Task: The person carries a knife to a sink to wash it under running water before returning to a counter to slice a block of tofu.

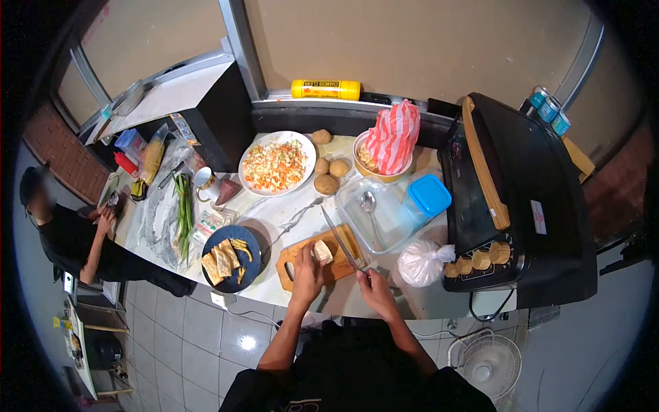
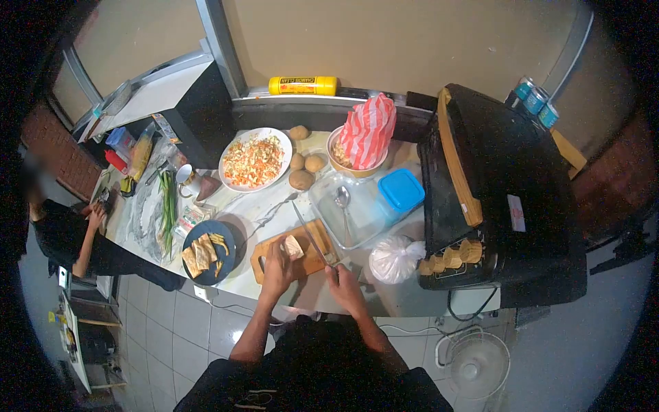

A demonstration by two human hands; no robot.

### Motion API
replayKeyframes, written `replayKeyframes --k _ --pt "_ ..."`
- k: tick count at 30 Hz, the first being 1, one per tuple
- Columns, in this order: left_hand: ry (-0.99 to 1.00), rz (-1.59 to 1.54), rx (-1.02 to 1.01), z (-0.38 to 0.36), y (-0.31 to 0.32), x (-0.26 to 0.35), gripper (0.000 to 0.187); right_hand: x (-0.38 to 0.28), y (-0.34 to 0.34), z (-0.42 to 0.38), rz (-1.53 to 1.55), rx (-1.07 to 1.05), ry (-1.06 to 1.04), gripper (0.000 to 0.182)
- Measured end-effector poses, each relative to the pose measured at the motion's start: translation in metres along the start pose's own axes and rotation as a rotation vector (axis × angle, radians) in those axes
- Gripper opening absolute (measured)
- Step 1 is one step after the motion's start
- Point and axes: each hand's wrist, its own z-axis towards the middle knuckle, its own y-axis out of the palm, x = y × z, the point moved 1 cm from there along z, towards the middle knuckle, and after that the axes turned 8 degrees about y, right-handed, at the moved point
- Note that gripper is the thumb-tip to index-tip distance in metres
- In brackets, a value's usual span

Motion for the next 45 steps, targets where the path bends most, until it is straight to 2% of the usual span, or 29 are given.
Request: replayKeyframes --k 3,7,10,13,16,17,21,25,31,34,35,39,42,45 --pt "0.026 0.016 0.067 0.007 -0.014 0.005 0.047 -0.001 -0.003 0.000 0.107 -0.091 0.128 0.039" --pt "0.055 0.015 0.101 0.008 -0.026 0.005 0.047 0.018 0.003 -0.006 0.204 -0.151 0.201 0.041" --pt "0.018 0.018 0.047 0.005 -0.027 0.004 0.044 0.011 -0.003 -0.013 0.318 -0.271 0.347 0.041" --pt "-0.174 -0.606 0.179 -0.003 -0.011 -0.018 0.037 0.002 -0.010 -0.020 0.534 -0.395 0.514 0.040" --pt "-0.504 -1.161 0.236 -0.008 -0.015 -0.027 0.034 -0.002 -0.018 -0.024 0.714 -0.498 0.597 0.040" --pt "-0.560 -1.203 0.187 -0.010 -0.020 -0.026 0.039 0.001 -0.018 -0.025 0.712 -0.497 0.625 0.040" --pt "-0.573 -1.489 0.119 -0.008 -0.028 -0.012 0.052 0.005 -0.020 -0.023 0.689 -0.505 0.660 0.041" --pt "-0.521 -1.637 0.163 -0.011 -0.024 -0.007 0.052 0.002 -0.024 -0.022 0.717 -0.516 0.653 0.043" --pt "-0.433 -1.586 0.104 -0.012 -0.022 -0.006 0.044 0.004 -0.030 -0.021 0.691 -0.511 0.635 0.045" --pt "-0.348 -1.319 0.177 -0.006 -0.020 -0.002 0.045 0.009 -0.031 -0.022 0.692 -0.499 0.645 0.045" --pt "-0.236 -1.001 0.175 0.000 -0.022 0.002 0.049 0.009 -0.033 -0.022 0.682 -0.499 0.648 0.045" --pt "-0.062 -0.310 0.094 0.009 -0.025 0.009 0.052 0.009 -0.036 -0.023 0.649 -0.494 0.660 0.043" --pt "0.010 -0.024 0.032 0.009 -0.022 0.014 0.051 0.008 -0.040 -0.022 0.636 -0.487 0.667 0.040" --pt "0.018 0.009 0.047 0.006 -0.014 0.011 0.050 0.010 -0.041 -0.023 0.615 -0.487 0.663 0.039"
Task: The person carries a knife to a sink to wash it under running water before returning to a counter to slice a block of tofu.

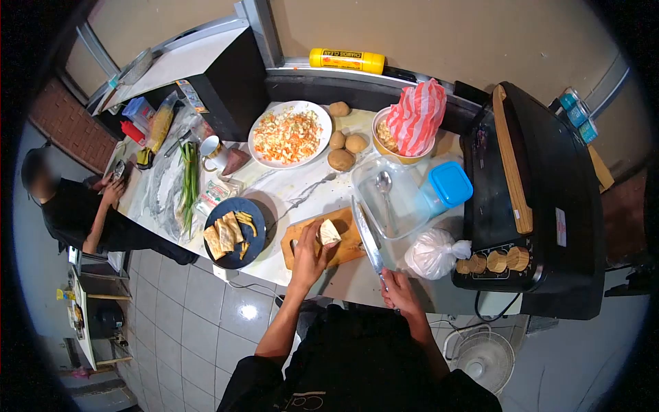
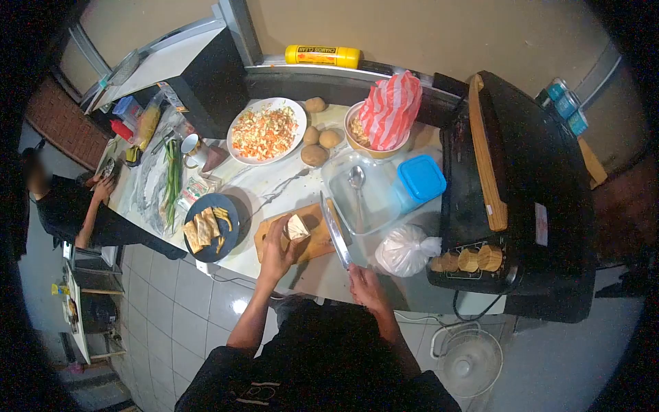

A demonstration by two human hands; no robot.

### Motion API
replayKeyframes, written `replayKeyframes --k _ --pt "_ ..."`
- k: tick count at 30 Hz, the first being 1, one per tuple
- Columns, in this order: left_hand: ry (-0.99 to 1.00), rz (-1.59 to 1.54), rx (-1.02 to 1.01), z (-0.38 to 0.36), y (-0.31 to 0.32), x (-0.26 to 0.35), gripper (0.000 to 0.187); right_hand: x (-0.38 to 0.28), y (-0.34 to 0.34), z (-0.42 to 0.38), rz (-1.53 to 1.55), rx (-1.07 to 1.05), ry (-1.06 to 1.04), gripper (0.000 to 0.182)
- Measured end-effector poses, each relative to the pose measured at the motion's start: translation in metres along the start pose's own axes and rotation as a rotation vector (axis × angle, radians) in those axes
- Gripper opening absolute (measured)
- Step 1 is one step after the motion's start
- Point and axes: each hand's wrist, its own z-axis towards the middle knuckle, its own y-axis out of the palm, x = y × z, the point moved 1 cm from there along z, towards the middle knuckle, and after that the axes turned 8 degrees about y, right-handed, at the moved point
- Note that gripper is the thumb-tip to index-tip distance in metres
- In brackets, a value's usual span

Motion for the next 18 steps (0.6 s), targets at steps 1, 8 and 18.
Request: replayKeyframes --k 1,8,18 --pt "-0.002 0.022 0.004 -0.001 0.002 0.000 0.050 0.002 -0.001 0.000 -0.010 0.003 0.000 0.039" --pt "0.013 0.058 -0.025 -0.003 0.006 -0.002 0.052 0.059 -0.018 0.047 -0.598 0.263 -0.361 0.040" --pt "0.017 0.061 -0.061 -0.011 0.013 -0.003 0.054 0.029 0.002 0.023 -0.653 0.339 -0.353 0.045"
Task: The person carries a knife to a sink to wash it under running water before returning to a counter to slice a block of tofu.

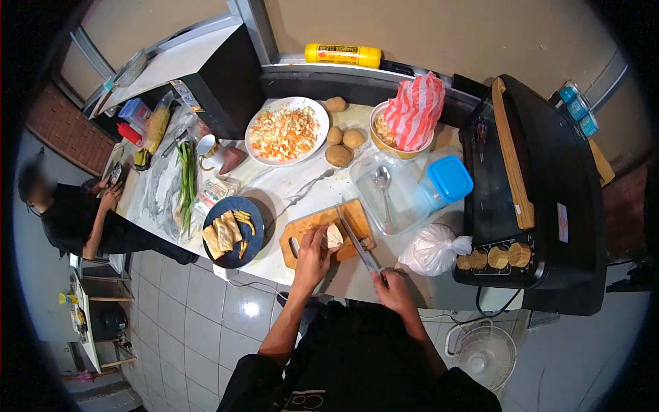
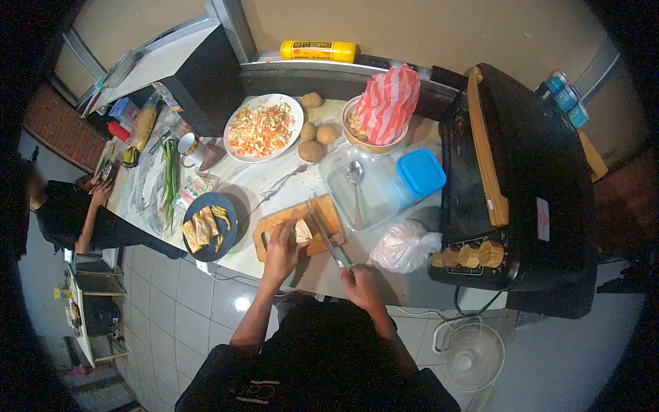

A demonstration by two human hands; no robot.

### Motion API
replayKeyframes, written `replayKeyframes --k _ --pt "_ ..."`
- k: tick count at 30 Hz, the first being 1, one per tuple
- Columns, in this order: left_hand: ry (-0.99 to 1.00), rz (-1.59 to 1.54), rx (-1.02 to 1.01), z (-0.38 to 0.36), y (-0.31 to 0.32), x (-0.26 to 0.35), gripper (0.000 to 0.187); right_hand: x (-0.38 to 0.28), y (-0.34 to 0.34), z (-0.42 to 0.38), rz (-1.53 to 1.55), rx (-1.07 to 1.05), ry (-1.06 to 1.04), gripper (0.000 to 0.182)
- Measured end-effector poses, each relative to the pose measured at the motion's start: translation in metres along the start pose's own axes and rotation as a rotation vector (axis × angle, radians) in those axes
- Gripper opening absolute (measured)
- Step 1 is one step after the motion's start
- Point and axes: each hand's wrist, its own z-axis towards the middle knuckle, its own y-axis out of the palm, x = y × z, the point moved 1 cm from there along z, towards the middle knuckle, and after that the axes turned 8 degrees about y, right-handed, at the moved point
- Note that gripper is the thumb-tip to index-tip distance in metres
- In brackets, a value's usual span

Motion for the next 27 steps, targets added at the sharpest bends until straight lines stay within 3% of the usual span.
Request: replayKeyframes --k 7,13,16,19,27 --pt "-0.044 -0.075 0.004 0.002 -0.006 0.005 0.063 -0.002 -0.003 -0.001 0.014 0.005 -0.023 0.047" --pt "-0.055 -0.125 0.016 0.008 -0.019 0.006 0.067 0.011 0.001 0.004 0.166 -0.073 0.107 0.052" --pt "-0.025 -0.102 -0.011 0.007 -0.018 0.000 0.066 0.001 -0.004 0.001 0.159 -0.099 0.155 0.054" --pt "-0.046 -0.100 -0.042 0.005 -0.014 -0.004 0.064 0.010 0.002 0.005 0.246 -0.116 0.063 0.043" --pt "-0.024 -0.123 -0.058 0.005 -0.016 0.000 0.061 0.009 0.005 0.003 0.266 -0.114 0.089 0.044"
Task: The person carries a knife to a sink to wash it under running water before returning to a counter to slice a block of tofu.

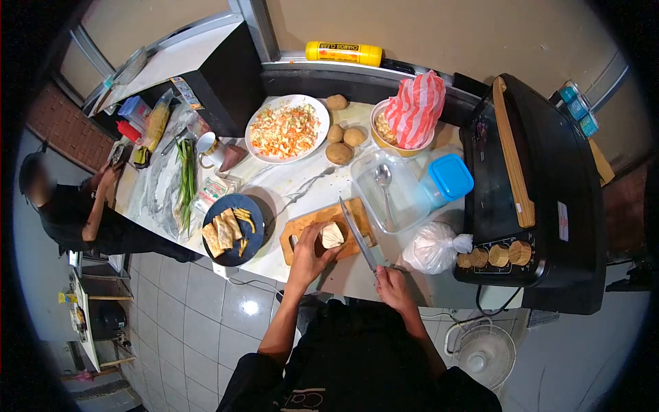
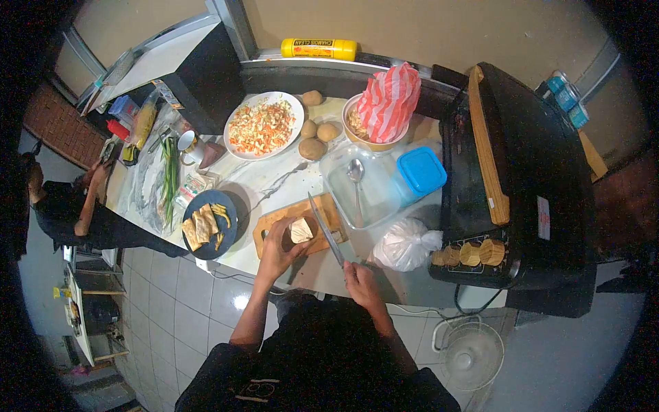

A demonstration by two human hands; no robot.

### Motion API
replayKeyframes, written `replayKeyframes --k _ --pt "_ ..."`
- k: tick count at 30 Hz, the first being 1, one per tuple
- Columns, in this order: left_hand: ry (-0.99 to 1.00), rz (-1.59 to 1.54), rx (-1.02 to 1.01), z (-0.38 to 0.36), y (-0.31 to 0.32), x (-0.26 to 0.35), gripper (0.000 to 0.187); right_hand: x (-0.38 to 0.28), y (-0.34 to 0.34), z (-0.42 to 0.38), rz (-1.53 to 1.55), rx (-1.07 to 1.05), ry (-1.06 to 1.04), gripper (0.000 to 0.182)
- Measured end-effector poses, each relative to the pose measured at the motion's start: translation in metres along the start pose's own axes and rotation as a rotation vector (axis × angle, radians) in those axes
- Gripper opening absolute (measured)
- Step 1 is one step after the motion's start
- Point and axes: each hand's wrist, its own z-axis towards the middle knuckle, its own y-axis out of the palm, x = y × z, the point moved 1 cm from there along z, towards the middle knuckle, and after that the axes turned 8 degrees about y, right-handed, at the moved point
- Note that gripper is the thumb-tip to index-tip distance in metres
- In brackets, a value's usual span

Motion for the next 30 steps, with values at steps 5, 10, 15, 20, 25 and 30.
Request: replayKeyframes --k 5,10,15,20,25,30 --pt "-0.003 -0.010 -0.011 0.001 0.001 -0.002 0.061 0.004 0.001 0.002 -0.028 0.010 -0.044 0.044" --pt "0.012 -0.008 -0.001 0.001 0.002 0.000 0.058 -0.010 -0.003 -0.005 -0.115 0.038 0.016 0.047" --pt "0.011 -0.003 0.004 0.001 0.002 0.001 0.055 -0.009 -0.001 -0.005 -0.040 0.047 -0.018 0.044" --pt "0.027 0.005 0.017 0.000 0.003 0.000 0.053 -0.009 -0.001 -0.006 0.034 0.067 -0.032 0.051" --pt "0.007 -0.023 0.011 0.001 0.004 0.001 0.051 -0.011 -0.001 -0.009 0.061 0.043 0.096 0.056" --pt "0.019 -0.030 0.037 -0.002 0.008 -0.004 0.050 -0.011 0.001 -0.008 -0.053 0.055 0.016 0.057"
